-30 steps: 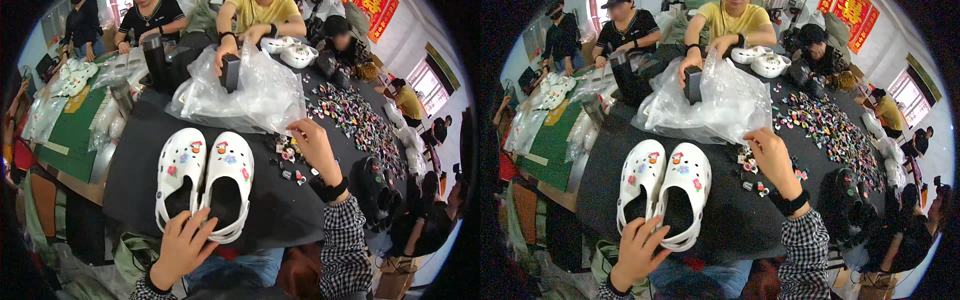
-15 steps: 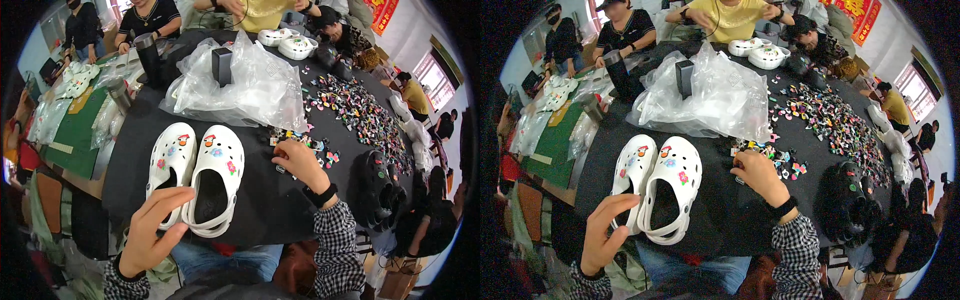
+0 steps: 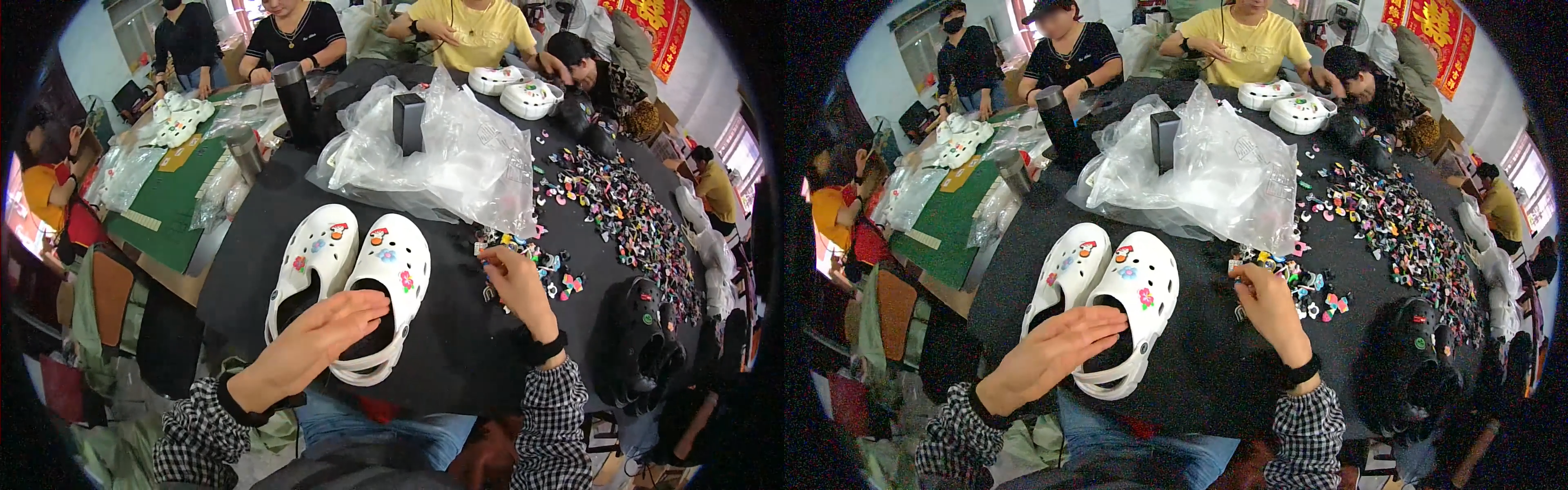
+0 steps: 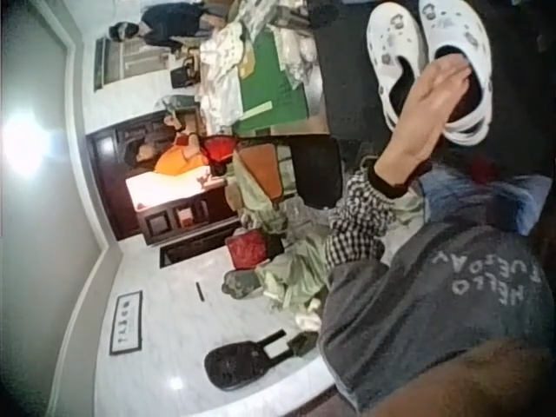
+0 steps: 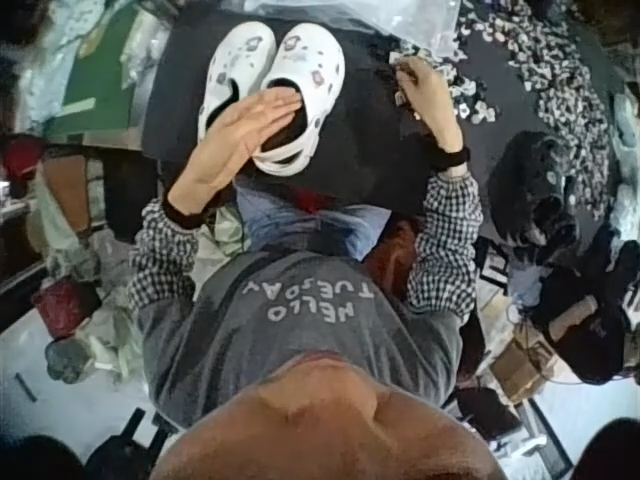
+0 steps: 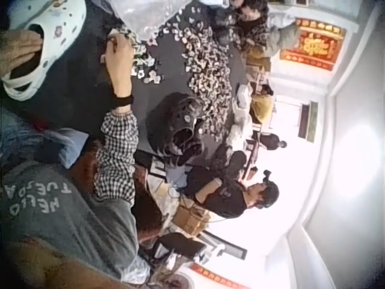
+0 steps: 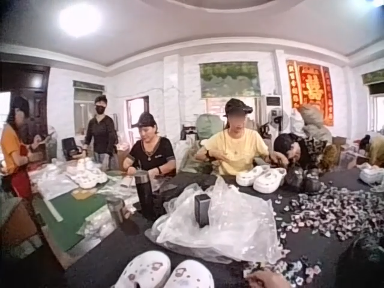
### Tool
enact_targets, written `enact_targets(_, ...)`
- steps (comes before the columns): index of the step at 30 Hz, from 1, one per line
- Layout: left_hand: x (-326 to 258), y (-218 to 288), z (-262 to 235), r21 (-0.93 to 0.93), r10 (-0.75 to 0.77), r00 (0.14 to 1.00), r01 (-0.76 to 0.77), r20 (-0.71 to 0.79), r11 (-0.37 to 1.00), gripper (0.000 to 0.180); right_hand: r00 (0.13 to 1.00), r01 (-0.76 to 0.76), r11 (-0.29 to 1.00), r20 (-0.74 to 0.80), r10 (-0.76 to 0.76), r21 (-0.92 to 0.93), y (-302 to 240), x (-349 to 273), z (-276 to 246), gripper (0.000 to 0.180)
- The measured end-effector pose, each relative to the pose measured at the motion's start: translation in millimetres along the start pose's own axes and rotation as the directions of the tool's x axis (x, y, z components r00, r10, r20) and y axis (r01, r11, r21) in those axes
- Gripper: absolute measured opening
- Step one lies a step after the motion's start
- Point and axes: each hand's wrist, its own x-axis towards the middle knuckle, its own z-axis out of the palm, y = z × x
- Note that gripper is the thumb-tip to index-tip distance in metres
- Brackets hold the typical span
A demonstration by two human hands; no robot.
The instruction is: Attaching decorative charms to the holes of white foam clogs.
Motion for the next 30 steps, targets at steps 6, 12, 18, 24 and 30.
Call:
enact_targets(6,20,-14,0,-0.247,-0.007,0.995,-0.017,-0.096,0.969,0.045,0.977,-0.206,0.638,0.196,0.088,0.742,-28,5,-12,0.022)
enact_targets(12,63,-32,-5,-0.383,-0.044,0.995,0.007,-0.087,0.924,0.037,0.968,-0.228,0.504,0.249,0.026,0.833,-66,13,-26,0.027)
enact_targets(18,77,-42,5,-0.498,0.024,0.983,-0.112,-0.181,0.86,0.036,0.97,-0.186,0.609,0.241,-0.008,0.771,-71,22,-12,0.034)
enact_targets(24,78,-44,4,-0.603,0.002,0.977,-0.133,-0.214,0.786,0.038,0.963,-0.2,0.703,0.268,0.013,0.682,-78,36,3,0.033)
enact_targets(30,78,-42,5,-0.605,0.051,0.97,-0.191,-0.239,0.773,0.035,0.957,-0.184,0.699,0.287,-0.032,0.691,-63,54,35,0.032)
